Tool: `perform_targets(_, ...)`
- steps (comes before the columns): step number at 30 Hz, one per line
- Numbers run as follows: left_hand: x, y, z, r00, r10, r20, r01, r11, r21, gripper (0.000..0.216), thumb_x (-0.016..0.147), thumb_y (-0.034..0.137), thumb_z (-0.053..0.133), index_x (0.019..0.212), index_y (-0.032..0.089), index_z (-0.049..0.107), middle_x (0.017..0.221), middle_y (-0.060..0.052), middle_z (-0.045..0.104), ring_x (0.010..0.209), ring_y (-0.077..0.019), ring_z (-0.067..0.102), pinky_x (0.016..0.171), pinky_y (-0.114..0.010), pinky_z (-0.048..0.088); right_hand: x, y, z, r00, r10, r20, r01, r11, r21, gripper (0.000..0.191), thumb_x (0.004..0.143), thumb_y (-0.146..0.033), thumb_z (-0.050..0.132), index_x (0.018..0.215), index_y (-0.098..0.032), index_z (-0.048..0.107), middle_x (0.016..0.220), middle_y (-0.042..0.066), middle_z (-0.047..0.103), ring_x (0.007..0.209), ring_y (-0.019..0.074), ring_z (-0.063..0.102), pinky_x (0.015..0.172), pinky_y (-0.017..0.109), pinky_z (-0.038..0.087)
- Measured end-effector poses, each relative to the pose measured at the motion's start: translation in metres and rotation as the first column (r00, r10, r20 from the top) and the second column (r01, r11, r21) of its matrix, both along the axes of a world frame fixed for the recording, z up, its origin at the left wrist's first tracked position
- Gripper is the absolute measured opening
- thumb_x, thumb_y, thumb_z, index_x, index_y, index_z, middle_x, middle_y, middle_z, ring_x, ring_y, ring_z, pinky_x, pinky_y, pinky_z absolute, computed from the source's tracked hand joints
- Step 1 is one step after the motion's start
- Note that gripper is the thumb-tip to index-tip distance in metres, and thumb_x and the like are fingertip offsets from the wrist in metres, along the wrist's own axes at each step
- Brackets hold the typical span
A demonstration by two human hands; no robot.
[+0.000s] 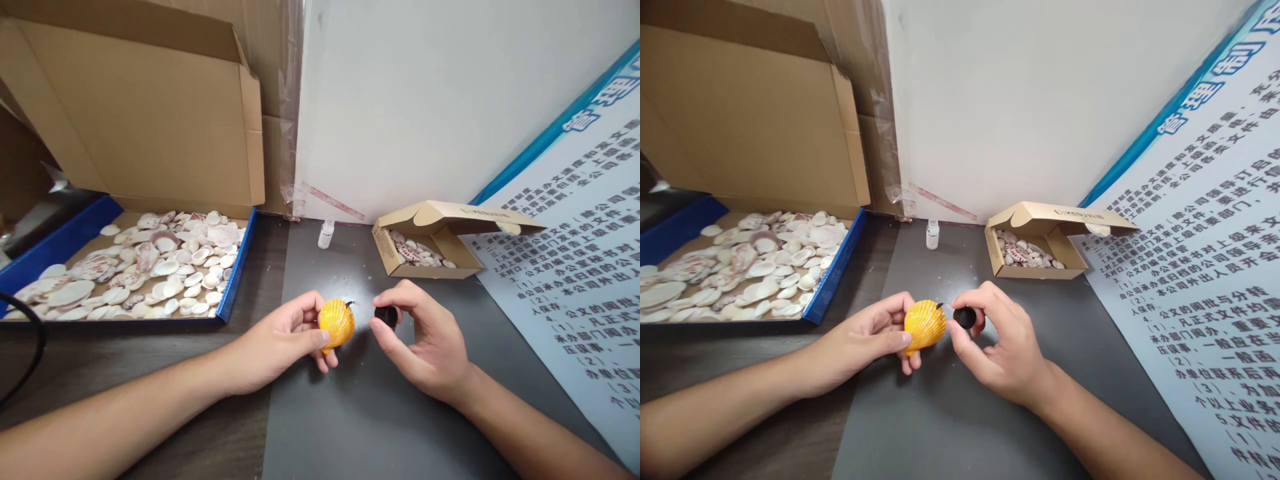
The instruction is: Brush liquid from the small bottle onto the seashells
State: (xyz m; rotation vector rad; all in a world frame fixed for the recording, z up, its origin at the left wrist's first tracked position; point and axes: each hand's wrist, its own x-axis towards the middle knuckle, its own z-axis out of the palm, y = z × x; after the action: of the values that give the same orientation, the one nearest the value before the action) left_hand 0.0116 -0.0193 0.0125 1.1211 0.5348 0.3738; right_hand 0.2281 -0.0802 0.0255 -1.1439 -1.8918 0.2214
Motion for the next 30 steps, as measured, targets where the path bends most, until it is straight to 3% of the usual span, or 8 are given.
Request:
perform_targets(7,0.0012,-0.0001,0.0002,1.0,0.016,0.012,-0.016,1.0,-0.005,0.04,0.082,0.049,0.072,0.089,0.018,0.048,0.08,-0.002,0.065,0.074,-0.0146,0.064,0.07,-0.03,0.051,0.0036,-0.002,0.0008,0.999,0.039,-0.004,-0.039,0.999,-0.03,0.016,0.091,-0.014,0.053,0.105,-0.021,0.056,0.079,-0.001,0.055,0.064,0.0126,0.052,0.059,0.026,0.045)
perform_targets(15,0.0004,0.0004,0.0016,1.0,0.007,0.003,-0.007,1.0,-0.002,0.038,0.083,0.048,0.07,0.09,0.018,0.047,0.078,-0.002,0.066,0.072,-0.014,0.062,0.071,-0.031,0.051,-0.0001,-0.0005,-0.0015,1.0,-0.002,-0.008,0.002,1.0,0.002,0.022,0.086,-0.01,0.062,0.104,-0.021,0.056,0.073,-0.004,0.05,0.058,0.0101,0.049,0.056,0.024,0.042)
perform_targets(30,0.0,0.0002,0.0005,1.0,0.007,-0.004,-0.007,1.0,0.024,0.04,0.083,0.051,0.07,0.09,0.018,0.048,0.079,-0.002,0.065,0.072,-0.0142,0.062,0.071,-0.031,0.05,0.0014,-0.0023,0.0027,0.999,0.031,-0.008,-0.031,0.999,-0.026,0.016,0.09,-0.013,0.053,0.104,-0.021,0.056,0.077,-0.001,0.054,0.063,0.0124,0.051,0.058,0.026,0.045)
